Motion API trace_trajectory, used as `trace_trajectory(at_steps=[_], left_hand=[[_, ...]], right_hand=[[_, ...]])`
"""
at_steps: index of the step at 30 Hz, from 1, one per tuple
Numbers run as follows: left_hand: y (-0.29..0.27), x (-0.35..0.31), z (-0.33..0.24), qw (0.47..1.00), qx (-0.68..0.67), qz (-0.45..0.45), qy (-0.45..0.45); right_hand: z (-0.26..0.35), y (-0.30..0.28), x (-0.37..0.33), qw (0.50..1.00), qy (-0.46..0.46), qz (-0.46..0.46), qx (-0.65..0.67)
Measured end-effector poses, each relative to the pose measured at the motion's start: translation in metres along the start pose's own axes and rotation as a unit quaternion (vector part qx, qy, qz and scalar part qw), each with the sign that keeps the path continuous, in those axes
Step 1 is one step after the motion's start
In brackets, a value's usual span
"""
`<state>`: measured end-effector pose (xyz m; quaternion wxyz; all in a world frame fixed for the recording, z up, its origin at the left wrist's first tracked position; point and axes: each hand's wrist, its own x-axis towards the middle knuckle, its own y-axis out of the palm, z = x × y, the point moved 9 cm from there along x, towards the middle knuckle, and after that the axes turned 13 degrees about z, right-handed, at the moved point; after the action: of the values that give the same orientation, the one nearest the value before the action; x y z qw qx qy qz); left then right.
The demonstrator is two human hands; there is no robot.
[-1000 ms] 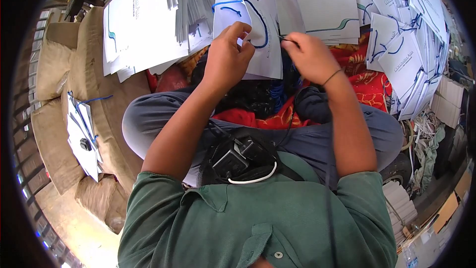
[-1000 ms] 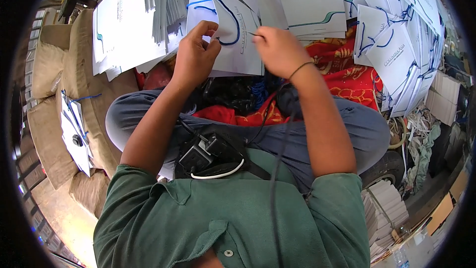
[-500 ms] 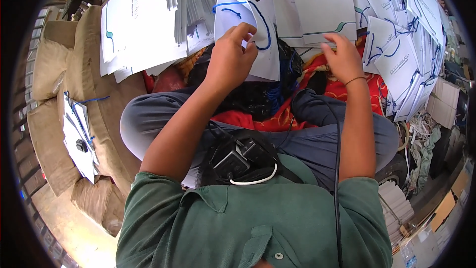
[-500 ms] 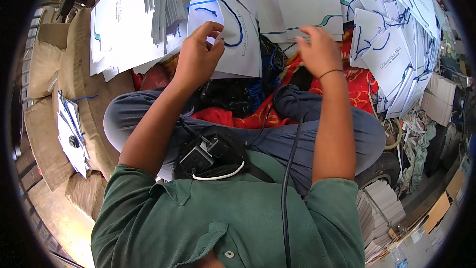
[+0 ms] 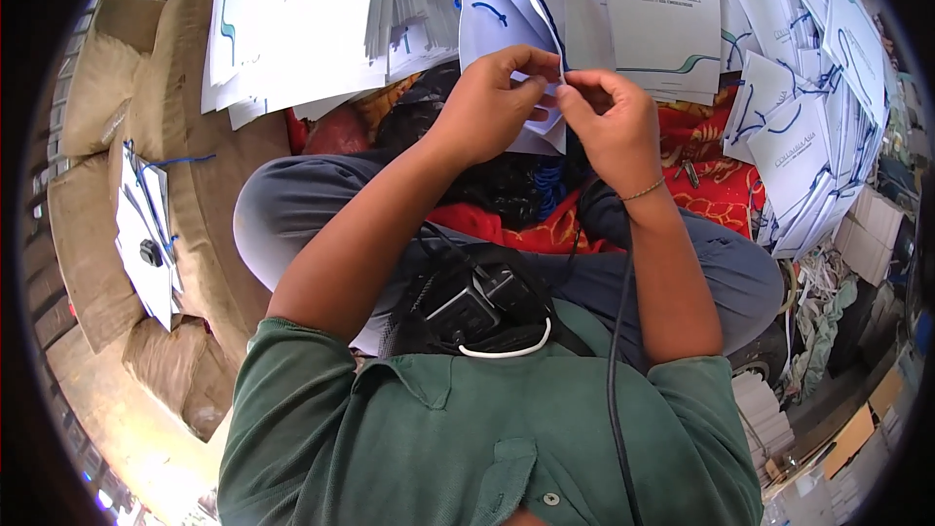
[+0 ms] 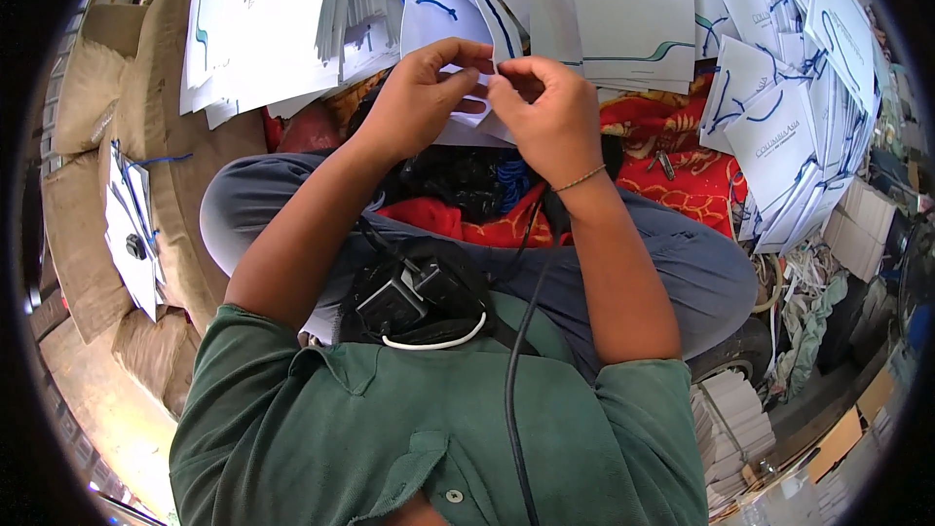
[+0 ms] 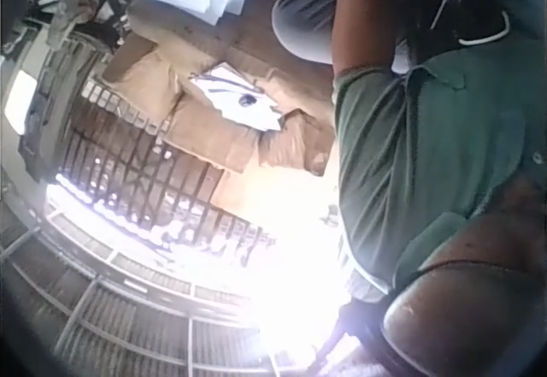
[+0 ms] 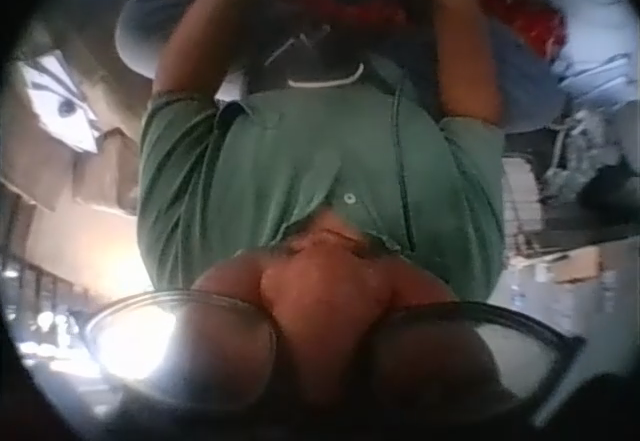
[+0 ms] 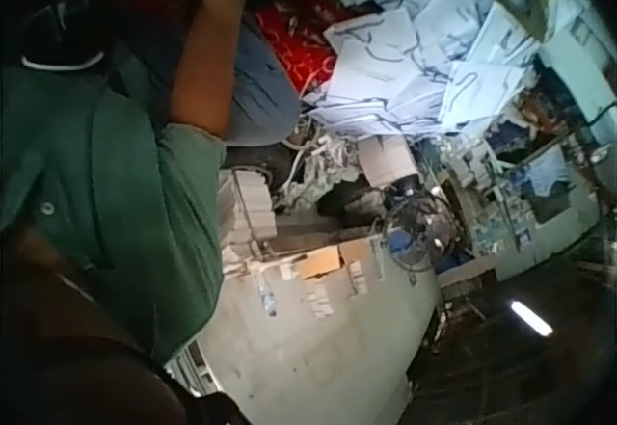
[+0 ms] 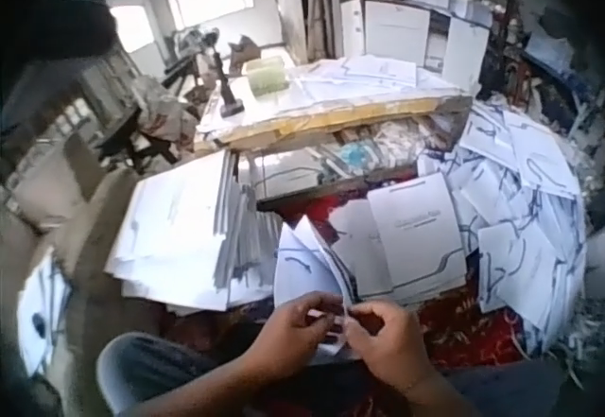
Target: Attaching string handles to hospital paper bags by threading them through holes and securing them.
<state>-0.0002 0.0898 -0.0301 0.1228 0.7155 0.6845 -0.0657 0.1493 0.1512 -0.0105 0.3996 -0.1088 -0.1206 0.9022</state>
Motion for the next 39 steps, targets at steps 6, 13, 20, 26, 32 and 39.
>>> trace_trajectory(at_steps=[6,13,20,26,32,39], left_hand=[[-0.002,-0.003,-0.012,0.971,0.236,-0.03,0.037],[-0.004,-0.003,-0.01,0.974,0.225,-0.028,0.021],[-0.006,-0.004,-0.007,0.975,0.218,-0.037,0.028],[-0.007,-0.006,-0.012,0.963,0.263,-0.06,0.029],[-0.009,-0.004,-0.005,0.97,0.237,-0.059,0.0],[-0.009,-0.002,-0.014,0.941,0.333,-0.039,0.04]], right_hand=[[-0.014,0.001,0.001,0.998,0.015,0.02,0.062],[-0.014,0.004,0.001,0.998,0.005,0.03,0.057],[-0.01,0.008,0.0,0.997,-0.002,0.041,0.058],[-0.008,0.011,-0.002,0.999,-0.012,0.037,0.036],[-0.003,0.011,-0.002,0.999,-0.03,0.032,0.011],[-0.016,-0.002,0.003,0.997,0.021,0.028,0.07]])
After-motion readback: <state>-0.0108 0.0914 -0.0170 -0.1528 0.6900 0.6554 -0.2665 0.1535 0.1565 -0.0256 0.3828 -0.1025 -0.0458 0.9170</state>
